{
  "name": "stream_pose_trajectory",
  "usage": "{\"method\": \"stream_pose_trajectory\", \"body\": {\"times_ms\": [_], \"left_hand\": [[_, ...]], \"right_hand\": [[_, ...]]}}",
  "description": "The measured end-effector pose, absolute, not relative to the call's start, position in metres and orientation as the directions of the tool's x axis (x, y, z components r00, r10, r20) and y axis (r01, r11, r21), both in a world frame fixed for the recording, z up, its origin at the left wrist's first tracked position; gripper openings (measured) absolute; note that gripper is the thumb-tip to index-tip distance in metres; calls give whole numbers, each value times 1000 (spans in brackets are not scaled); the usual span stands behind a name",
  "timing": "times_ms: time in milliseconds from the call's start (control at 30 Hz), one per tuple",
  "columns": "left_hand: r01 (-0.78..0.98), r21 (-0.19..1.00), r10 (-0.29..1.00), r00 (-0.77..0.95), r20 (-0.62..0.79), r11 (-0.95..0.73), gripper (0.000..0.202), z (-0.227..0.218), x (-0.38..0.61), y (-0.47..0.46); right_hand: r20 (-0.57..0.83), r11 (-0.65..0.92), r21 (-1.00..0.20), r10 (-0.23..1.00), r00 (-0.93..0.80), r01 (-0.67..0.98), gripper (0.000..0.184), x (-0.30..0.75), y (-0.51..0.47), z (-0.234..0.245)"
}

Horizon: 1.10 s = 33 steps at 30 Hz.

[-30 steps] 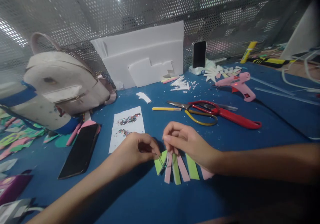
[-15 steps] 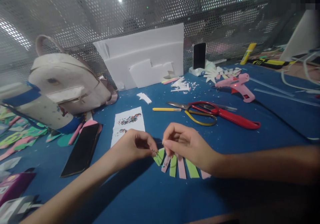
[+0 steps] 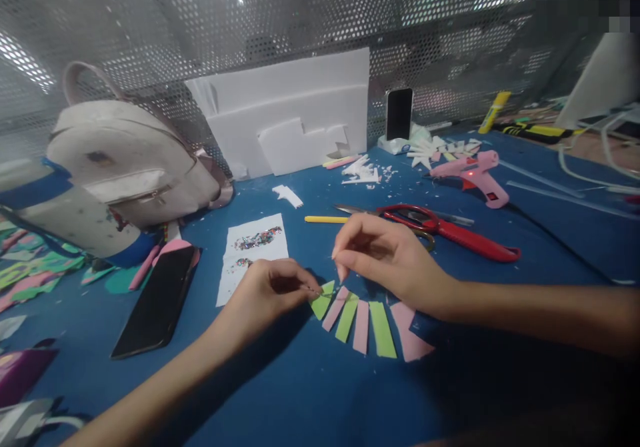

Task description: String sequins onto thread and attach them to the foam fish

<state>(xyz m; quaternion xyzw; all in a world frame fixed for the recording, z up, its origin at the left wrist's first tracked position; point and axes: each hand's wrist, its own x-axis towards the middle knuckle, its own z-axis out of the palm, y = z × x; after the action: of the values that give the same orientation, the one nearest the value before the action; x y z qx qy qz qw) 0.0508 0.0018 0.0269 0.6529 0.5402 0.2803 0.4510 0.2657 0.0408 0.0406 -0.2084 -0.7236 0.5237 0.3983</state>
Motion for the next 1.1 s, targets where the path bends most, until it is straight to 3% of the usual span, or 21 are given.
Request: {"method": "stream_pose_trajectory", "body": {"times_ms": [167, 300, 367, 467, 633, 733, 933, 1033, 1100], "left_hand": [[446, 894, 973, 224, -59, -49, 9, 20, 52, 1], [410, 911, 983, 178, -40, -37, 6, 17, 54, 0], [386, 922, 987, 153, -48, -15, 5, 17, 55, 0], [357, 934, 988, 143, -55, 1, 5, 16, 56, 1], [327, 945, 992, 109, -56, 17, 4, 13, 57, -2], [326, 945, 994, 95, -46, 13, 5, 11, 57, -4], [272, 961, 995, 77, -68, 45, 10, 9, 55, -3], [290, 956, 995, 75, -62, 38, 11, 6, 53, -2], [304, 952, 994, 90, -61, 31, 12, 4, 51, -2]], "right_hand": [[245, 572, -806, 557, -794, 153, 7, 263, 50, 48], [240, 839, -474, 417, -876, 270, 9, 260, 44, 43], [209, 898, -314, 383, -900, 309, 9, 259, 38, 41], [115, 908, -208, 393, -912, 365, 14, 258, 33, 39], [149, 896, -231, 417, -897, 378, 4, 252, 39, 31], [184, 857, -358, 453, -872, 370, 13, 250, 46, 26], [200, 746, -613, 466, -862, 261, 9, 254, 59, 28], [210, 771, -602, 402, -891, 206, 11, 259, 64, 32], [193, 828, -530, 330, -924, 185, 13, 262, 66, 36]]}}
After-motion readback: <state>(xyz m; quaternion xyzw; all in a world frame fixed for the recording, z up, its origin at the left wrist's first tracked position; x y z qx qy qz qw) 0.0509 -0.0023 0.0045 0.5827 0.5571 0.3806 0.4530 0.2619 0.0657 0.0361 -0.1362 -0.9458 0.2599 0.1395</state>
